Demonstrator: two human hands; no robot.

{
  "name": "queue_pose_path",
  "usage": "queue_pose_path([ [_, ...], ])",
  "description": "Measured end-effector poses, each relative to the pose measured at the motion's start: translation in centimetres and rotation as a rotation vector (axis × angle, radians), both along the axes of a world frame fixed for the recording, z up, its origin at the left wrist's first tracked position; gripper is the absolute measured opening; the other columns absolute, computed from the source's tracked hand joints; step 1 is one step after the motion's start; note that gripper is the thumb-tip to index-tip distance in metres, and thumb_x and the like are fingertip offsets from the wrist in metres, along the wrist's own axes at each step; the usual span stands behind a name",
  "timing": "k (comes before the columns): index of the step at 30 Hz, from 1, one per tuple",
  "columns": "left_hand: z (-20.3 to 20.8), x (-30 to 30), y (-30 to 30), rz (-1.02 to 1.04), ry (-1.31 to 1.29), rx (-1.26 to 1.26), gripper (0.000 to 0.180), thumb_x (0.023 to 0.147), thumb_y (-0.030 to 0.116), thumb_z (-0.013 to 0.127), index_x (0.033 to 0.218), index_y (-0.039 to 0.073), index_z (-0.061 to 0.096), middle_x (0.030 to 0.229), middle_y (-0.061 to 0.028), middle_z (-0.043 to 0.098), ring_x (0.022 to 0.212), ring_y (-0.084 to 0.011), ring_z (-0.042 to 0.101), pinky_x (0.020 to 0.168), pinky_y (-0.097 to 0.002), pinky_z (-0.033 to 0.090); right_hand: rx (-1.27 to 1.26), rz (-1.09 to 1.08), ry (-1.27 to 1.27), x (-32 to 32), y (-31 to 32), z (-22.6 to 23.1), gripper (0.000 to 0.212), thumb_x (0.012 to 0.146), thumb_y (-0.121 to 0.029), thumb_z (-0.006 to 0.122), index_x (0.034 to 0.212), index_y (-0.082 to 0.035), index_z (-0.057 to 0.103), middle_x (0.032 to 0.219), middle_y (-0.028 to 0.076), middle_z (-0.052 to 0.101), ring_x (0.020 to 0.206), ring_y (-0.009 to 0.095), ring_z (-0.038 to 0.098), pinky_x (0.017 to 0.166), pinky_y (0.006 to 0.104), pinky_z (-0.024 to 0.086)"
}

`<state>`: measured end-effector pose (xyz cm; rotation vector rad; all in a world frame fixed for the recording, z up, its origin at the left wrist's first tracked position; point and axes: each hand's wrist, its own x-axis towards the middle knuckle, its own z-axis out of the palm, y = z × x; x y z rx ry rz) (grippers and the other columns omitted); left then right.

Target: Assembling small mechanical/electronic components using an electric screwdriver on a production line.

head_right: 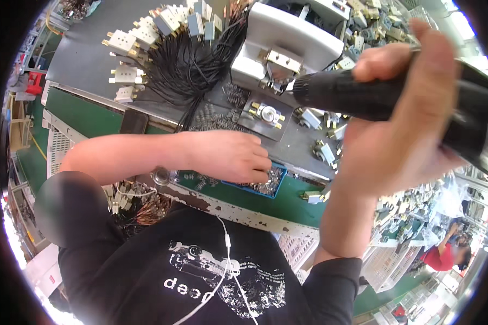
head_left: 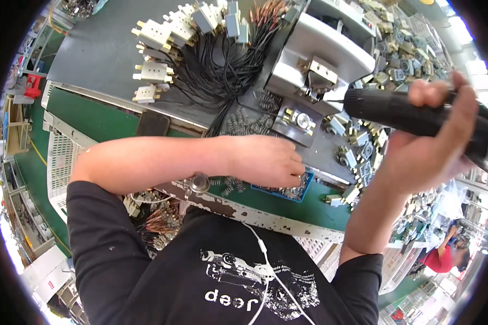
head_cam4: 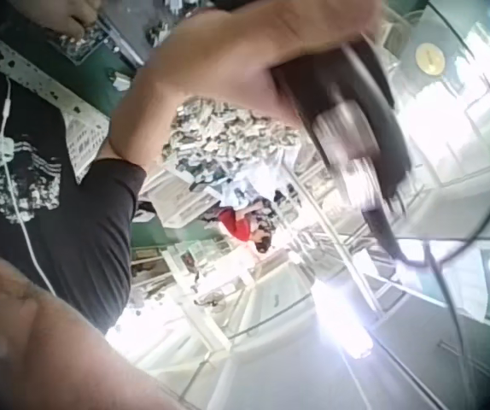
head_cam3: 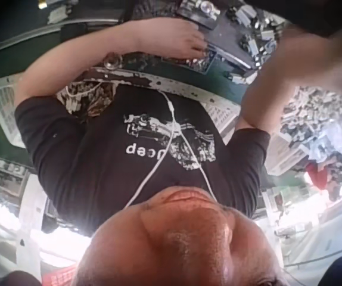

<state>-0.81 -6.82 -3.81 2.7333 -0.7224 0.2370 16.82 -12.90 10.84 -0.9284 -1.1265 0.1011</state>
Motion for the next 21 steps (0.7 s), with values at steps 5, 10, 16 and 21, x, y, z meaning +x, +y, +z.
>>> queue_pose_path([
  [5,0.9,-0.2,0.8,0.024,0.062,-0.213,0.016,0.086,0.016,0.059,0.099,0.006,0.059,0.096,-0.0075,0.061,0.095,-0.0245,0.063,0.085,-0.0373,0.05,0.173,-0.058,0.092,-1.6,2.8,-2.2,0.019,0.094,-0.008,0.071,0.102,0.006,0.061,0.071,0.012,0.065,0.058,0.017,0.059,0.058,0.0323,0.053],
  [10,1.0,-0.2,1.3,0.037,0.054,-0.241,0.021,0.085,0.015,0.061,0.104,0.006,0.06,0.099,-0.0088,0.062,0.099,-0.0259,0.063,0.086,-0.0386,0.051,0.155,-0.055,0.084,-1.7,3.4,-2.5,0.018,0.094,-0.006,0.07,0.104,0.006,0.061,0.07,0.012,0.065,0.057,0.017,0.061,0.056,0.0313,0.053],
  [16,0.9,-0.2,1.7,0.026,0.028,-0.239,0.023,0.084,0.014,0.062,0.106,0.007,0.063,0.099,-0.0074,0.063,0.097,-0.0254,0.063,0.086,-0.0384,0.051,0.121,-0.083,0.105,-2.6,3.8,-2.5,0.032,0.093,-0.004,0.07,0.117,0.002,0.05,0.078,0.013,0.068,0.058,0.017,0.063,0.055,0.0317,0.056],
  [21,0.8,0.0,2.3,0.001,0.013,-0.244,0.021,0.084,0.013,0.063,0.103,0.007,0.065,0.098,-0.0061,0.063,0.096,-0.024,0.063,0.085,-0.0379,0.05,0.152,-0.187,0.089,-4.0,4.6,-2.2,0.048,0.091,0.0,0.072,0.123,-0.003,0.036,0.084,0.015,0.069,0.058,0.015,0.063,0.054,0.0302,0.056],
])
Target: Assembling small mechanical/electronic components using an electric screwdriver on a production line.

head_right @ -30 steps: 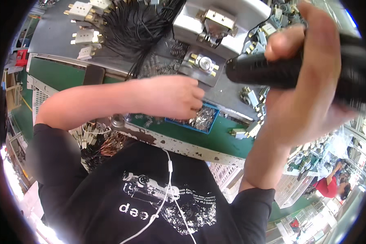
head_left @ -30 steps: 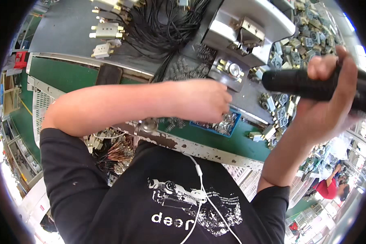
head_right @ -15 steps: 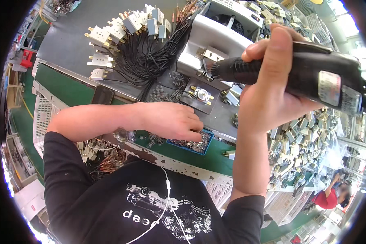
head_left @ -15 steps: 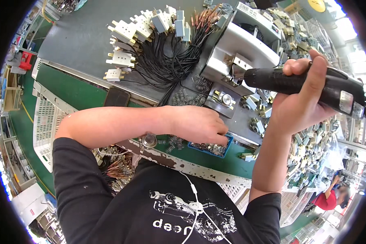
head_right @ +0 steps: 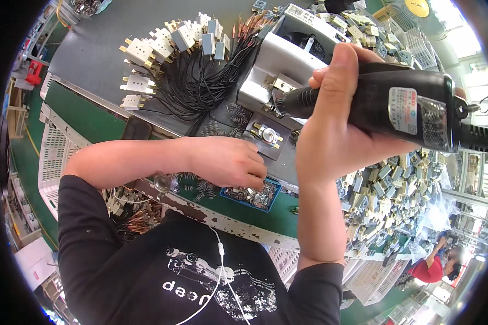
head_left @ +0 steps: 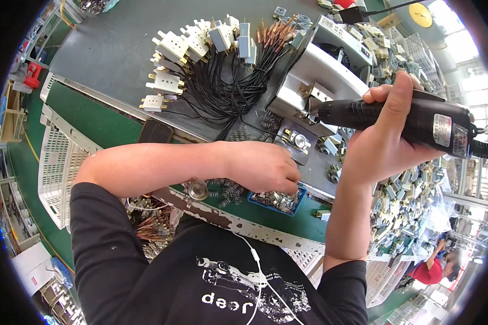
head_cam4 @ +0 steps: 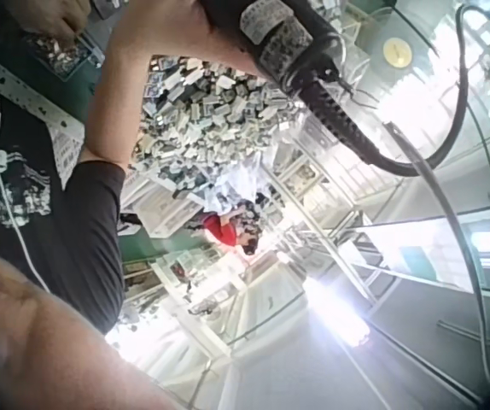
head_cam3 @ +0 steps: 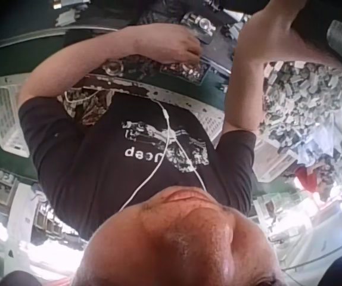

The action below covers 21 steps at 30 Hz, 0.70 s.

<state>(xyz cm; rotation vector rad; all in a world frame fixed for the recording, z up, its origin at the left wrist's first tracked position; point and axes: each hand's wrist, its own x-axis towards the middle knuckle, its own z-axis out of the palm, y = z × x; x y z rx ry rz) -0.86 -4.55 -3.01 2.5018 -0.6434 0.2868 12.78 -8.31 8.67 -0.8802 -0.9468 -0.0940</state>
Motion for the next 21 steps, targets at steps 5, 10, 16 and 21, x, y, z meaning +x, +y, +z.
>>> queue_pose_path([
  [5,0.4,-0.1,0.7,-0.002,-0.096,-0.034,0.02,0.083,0.013,0.064,0.103,0.008,0.066,0.096,-0.0038,0.064,0.091,-0.022,0.064,0.083,-0.0362,0.049,-0.003,-0.02,-0.092,0.0,0.4,-0.1,0.049,0.091,0.002,0.072,0.12,-0.004,0.033,0.087,0.016,0.069,0.059,0.015,0.064,0.054,0.0298,0.056],
  [10,2.0,-1.1,1.9,0.121,-0.149,-0.062,0.016,0.082,0.011,0.066,0.097,0.01,0.067,0.091,-0.0037,0.067,0.088,-0.0228,0.066,0.082,-0.037,0.049,-0.172,0.179,-0.105,1.3,0.0,0.5,0.071,0.092,0.005,0.066,0.145,-0.006,0.021,0.095,0.02,0.068,0.06,0.016,0.063,0.057,0.0318,0.055],
  [16,3.0,-1.8,2.9,0.396,-0.203,-0.13,0.01,0.083,0.014,0.075,0.091,0.011,0.069,0.092,0.0006,0.07,0.087,-0.02,0.067,0.079,-0.0354,0.049,-0.292,0.469,-0.06,2.9,0.5,1.2,0.091,0.092,0.007,0.063,0.158,-0.014,0.005,0.102,0.023,0.069,0.061,0.016,0.062,0.059,0.0323,0.055],
  [21,1.6,-1.4,2.2,0.636,-0.131,-0.02,0.014,0.082,0.024,0.075,0.086,0.013,0.067,0.083,0.0006,0.066,0.085,-0.0187,0.065,0.079,-0.0354,0.047,-0.244,0.216,-0.094,1.4,-0.3,0.4,0.078,0.09,0.008,0.066,0.15,-0.007,0.019,0.097,0.022,0.07,0.059,0.016,0.063,0.056,0.0278,0.054],
])
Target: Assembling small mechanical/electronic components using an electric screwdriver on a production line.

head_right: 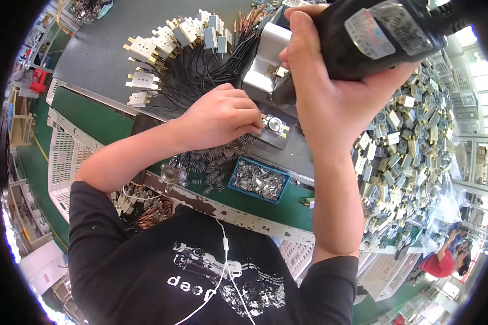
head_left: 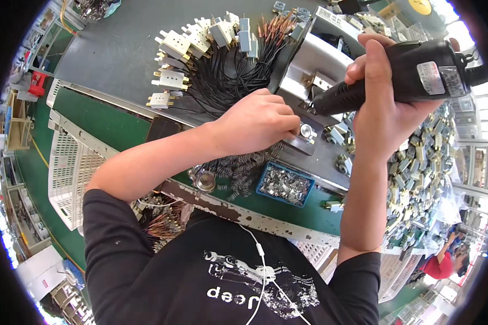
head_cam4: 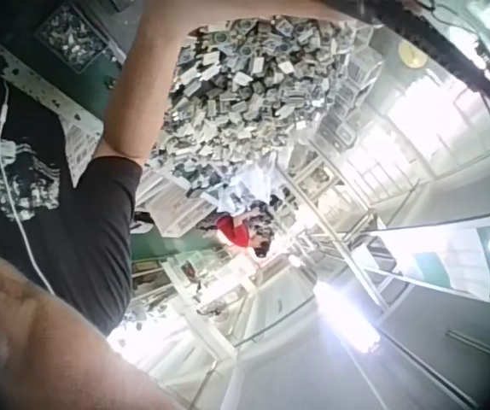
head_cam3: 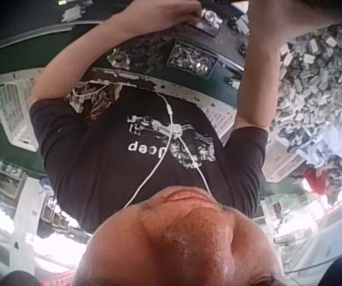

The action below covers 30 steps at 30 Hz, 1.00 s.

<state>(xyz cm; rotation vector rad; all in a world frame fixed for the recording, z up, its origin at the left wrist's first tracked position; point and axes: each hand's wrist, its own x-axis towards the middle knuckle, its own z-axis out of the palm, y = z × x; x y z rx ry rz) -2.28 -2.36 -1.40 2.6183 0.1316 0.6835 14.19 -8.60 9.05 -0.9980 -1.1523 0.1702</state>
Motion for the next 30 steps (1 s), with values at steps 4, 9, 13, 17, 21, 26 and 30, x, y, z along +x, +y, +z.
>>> queue_pose_path([
  [4,-0.9,0.8,-0.1,0.038,0.027,0.087,0.016,0.082,0.026,0.075,0.085,0.014,0.065,0.083,0.0016,0.065,0.086,-0.0179,0.063,0.079,-0.0358,0.046,0.065,0.02,0.094,-1.2,-1.7,0.6,0.035,0.092,0.006,0.065,0.122,0.011,0.049,0.079,0.017,0.067,0.055,0.016,0.059,0.056,0.0294,0.053],
  [9,-1.3,1.3,-0.2,0.048,0.021,0.023,0.012,0.08,0.021,0.077,0.083,0.015,0.067,0.089,0.0015,0.067,0.092,-0.019,0.064,0.083,-0.0362,0.047,0.059,0.054,0.13,-1.2,-3.1,0.7,0.012,0.093,0.002,0.064,0.099,0.013,0.062,0.067,0.012,0.062,0.055,0.016,0.058,0.056,0.0286,0.051],
  [13,-1.9,1.1,0.3,0.017,-0.088,-0.049,0.01,0.079,0.016,0.077,0.084,0.013,0.069,0.097,-0.0001,0.071,0.098,-0.0217,0.066,0.087,-0.0377,0.049,0.053,0.015,0.06,-1.0,-2.6,-1.0,0.019,0.092,0.002,0.068,0.107,0.01,0.061,0.076,0.013,0.067,0.058,0.016,0.063,0.056,0.0269,0.052],
  [17,-1.7,1.2,0.4,-0.018,-0.026,-0.149,0.01,0.079,0.013,0.077,0.085,0.01,0.069,0.103,-0.0022,0.072,0.098,-0.0251,0.067,0.085,-0.0397,0.052,-0.007,-0.011,0.058,-0.6,-2.5,-1.4,0.035,0.091,0.006,0.067,0.122,0.007,0.052,0.086,0.015,0.069,0.059,0.015,0.064,0.056,0.027,0.053],
  [21,-1.6,1.2,0.4,-0.029,-0.019,-0.159,0.01,0.078,0.011,0.077,0.084,0.009,0.068,0.1,-0.0024,0.071,0.095,-0.026,0.067,0.081,-0.0397,0.053,-0.032,-0.013,0.081,-0.5,-2.1,-2.1,0.058,0.09,0.01,0.065,0.141,0.003,0.038,0.092,0.016,0.07,0.06,0.014,0.064,0.056,0.0271,0.054],
  [26,-1.9,1.4,0.3,-0.025,-0.028,-0.136,0.01,0.078,0.01,0.076,0.083,0.009,0.068,0.098,-0.002,0.07,0.091,-0.0266,0.066,0.081,-0.0395,0.053,-0.051,0.015,0.106,-0.6,-1.5,-2.7,0.041,0.088,0.007,0.07,0.124,0.005,0.051,0.089,0.013,0.07,0.06,0.012,0.063,0.055,0.0262,0.053],
  [30,-2.1,1.2,0.3,-0.019,-0.04,-0.154,0.011,0.078,0.01,0.076,0.083,0.009,0.067,0.094,-0.0034,0.068,0.09,-0.0274,0.065,0.08,-0.0405,0.052,-0.101,0.084,0.114,-1.3,-0.3,-1.8,0.015,0.085,0.004,0.075,0.096,0.005,0.066,0.076,0.007,0.067,0.058,0.011,0.061,0.054,0.0235,0.05],
])
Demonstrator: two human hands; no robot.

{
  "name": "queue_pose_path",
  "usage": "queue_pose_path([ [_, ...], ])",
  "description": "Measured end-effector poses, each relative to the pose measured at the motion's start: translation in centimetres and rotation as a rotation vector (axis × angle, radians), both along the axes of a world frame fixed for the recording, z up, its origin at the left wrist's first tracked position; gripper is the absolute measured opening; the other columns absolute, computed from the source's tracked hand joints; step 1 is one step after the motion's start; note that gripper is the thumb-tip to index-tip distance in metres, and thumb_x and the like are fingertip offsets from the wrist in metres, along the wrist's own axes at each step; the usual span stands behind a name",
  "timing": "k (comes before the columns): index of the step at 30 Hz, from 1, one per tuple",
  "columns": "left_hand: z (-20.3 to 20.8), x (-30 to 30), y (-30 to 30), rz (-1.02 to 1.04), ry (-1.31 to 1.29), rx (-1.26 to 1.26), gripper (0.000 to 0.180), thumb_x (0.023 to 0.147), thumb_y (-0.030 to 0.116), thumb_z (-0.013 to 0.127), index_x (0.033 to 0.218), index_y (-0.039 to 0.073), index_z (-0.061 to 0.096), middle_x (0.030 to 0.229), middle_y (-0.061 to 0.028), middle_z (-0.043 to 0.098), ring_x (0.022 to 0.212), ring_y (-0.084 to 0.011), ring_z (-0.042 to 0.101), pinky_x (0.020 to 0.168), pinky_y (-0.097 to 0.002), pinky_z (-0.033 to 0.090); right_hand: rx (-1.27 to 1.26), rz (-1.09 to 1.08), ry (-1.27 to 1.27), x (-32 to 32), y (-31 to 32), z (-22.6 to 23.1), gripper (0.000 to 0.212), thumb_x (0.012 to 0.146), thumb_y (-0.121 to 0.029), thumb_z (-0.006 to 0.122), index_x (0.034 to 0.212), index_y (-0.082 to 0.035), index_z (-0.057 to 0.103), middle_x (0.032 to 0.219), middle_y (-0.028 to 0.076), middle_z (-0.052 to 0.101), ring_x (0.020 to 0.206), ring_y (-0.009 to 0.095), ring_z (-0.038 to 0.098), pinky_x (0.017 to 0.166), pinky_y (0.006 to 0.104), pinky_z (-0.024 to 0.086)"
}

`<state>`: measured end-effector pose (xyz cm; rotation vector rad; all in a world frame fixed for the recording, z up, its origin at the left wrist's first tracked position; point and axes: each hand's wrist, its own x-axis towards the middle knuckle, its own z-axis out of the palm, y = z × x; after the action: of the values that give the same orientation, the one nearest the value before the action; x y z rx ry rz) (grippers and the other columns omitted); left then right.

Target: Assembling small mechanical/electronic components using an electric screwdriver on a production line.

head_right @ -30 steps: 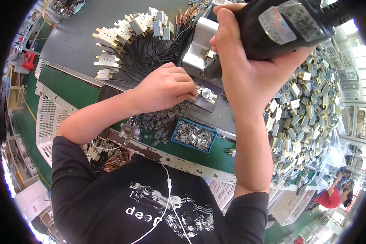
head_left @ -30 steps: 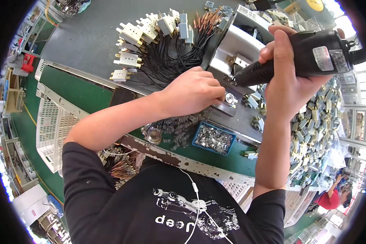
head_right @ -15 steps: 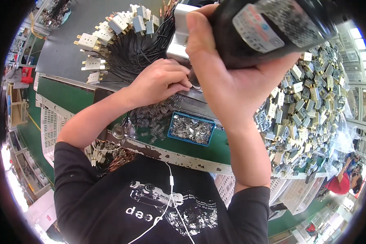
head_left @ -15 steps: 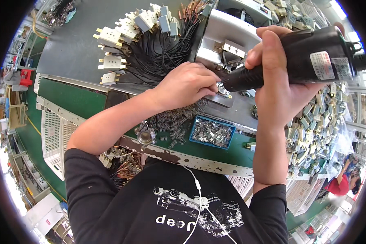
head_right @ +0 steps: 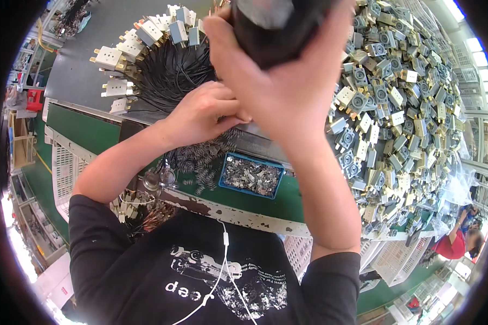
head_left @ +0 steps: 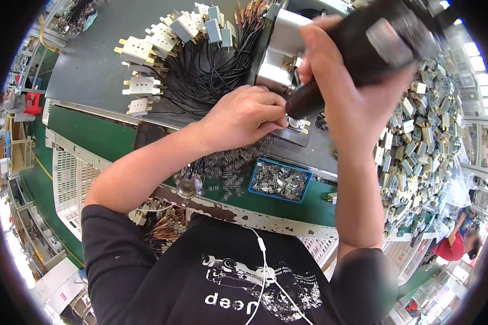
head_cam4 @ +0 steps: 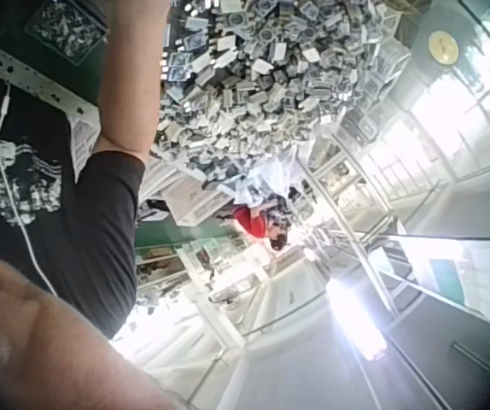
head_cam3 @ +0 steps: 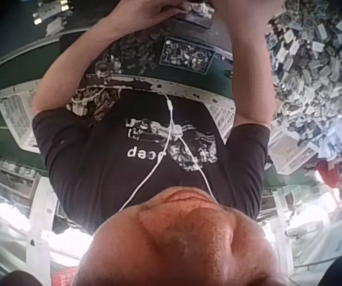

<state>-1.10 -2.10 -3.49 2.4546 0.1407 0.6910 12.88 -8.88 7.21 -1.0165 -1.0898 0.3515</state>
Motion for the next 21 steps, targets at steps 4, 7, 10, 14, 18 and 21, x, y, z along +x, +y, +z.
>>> queue_pose_path([
  [4,0.5,0.2,-0.1,0.094,0.079,-0.078,0.019,0.082,0.018,0.076,0.09,0.007,0.062,0.091,-0.0071,0.066,0.092,-0.0311,0.066,0.079,-0.0429,0.053,-0.03,0.114,-0.132,1.7,0.8,-0.5,0.01,0.087,0.001,0.075,0.093,0.004,0.068,0.071,0.005,0.065,0.056,0.01,0.06,0.053,0.0223,0.048],
  [7,2.1,0.4,-0.3,0.111,0.376,-0.012,0.023,0.087,0.025,0.073,0.092,0.006,0.062,0.089,-0.0099,0.067,0.089,-0.0327,0.068,0.076,-0.0441,0.055,0.039,0.036,-0.121,0.7,-0.5,-1.1,0.009,0.088,0.003,0.072,0.093,0.006,0.065,0.083,0.01,0.068,0.059,0.012,0.062,0.054,0.0243,0.05],
  [10,2.3,0.7,0.3,0.06,0.435,0.068,0.028,0.088,0.031,0.071,0.096,0.005,0.065,0.084,-0.0121,0.068,0.085,-0.033,0.07,0.073,-0.045,0.056,0.053,0.061,-0.097,0.1,-0.7,-1.1,0.01,0.089,0.005,0.071,0.095,0.007,0.063,0.087,0.012,0.068,0.06,0.013,0.062,0.054,0.0245,0.051],
  [14,2.6,0.6,0.7,0.039,0.47,0.025,0.031,0.087,0.033,0.073,0.098,0.005,0.067,0.085,-0.0126,0.07,0.086,-0.0326,0.07,0.074,-0.0455,0.056,0.077,0.063,-0.105,-0.2,-0.5,-1.7,0.029,0.091,0.008,0.067,0.116,0.008,0.053,0.092,0.015,0.068,0.061,0.014,0.063,0.055,0.0252,0.052],
  [18,2.6,0.7,0.8,0.017,0.472,0.005,0.031,0.087,0.033,0.072,0.098,0.005,0.067,0.085,-0.0128,0.07,0.087,-0.0327,0.07,0.075,-0.0457,0.056,0.077,0.095,-0.097,-0.1,-0.5,-1.5,0.053,0.091,0.009,0.065,0.137,0.005,0.038,0.094,0.018,0.068,0.061,0.014,0.063,0.055,0.0253,0.052],
  [21,2.8,0.8,0.7,0.02,0.475,0.007,0.03,0.087,0.032,0.072,0.098,0.005,0.067,0.086,-0.013,0.07,0.089,-0.0329,0.07,0.075,-0.0458,0.056,0.109,0.155,-0.056,-0.4,-0.7,-1.5,0.06,0.091,0.01,0.064,0.142,0.004,0.033,0.095,0.018,0.068,0.061,0.013,0.062,0.055,0.0252,0.051],
])
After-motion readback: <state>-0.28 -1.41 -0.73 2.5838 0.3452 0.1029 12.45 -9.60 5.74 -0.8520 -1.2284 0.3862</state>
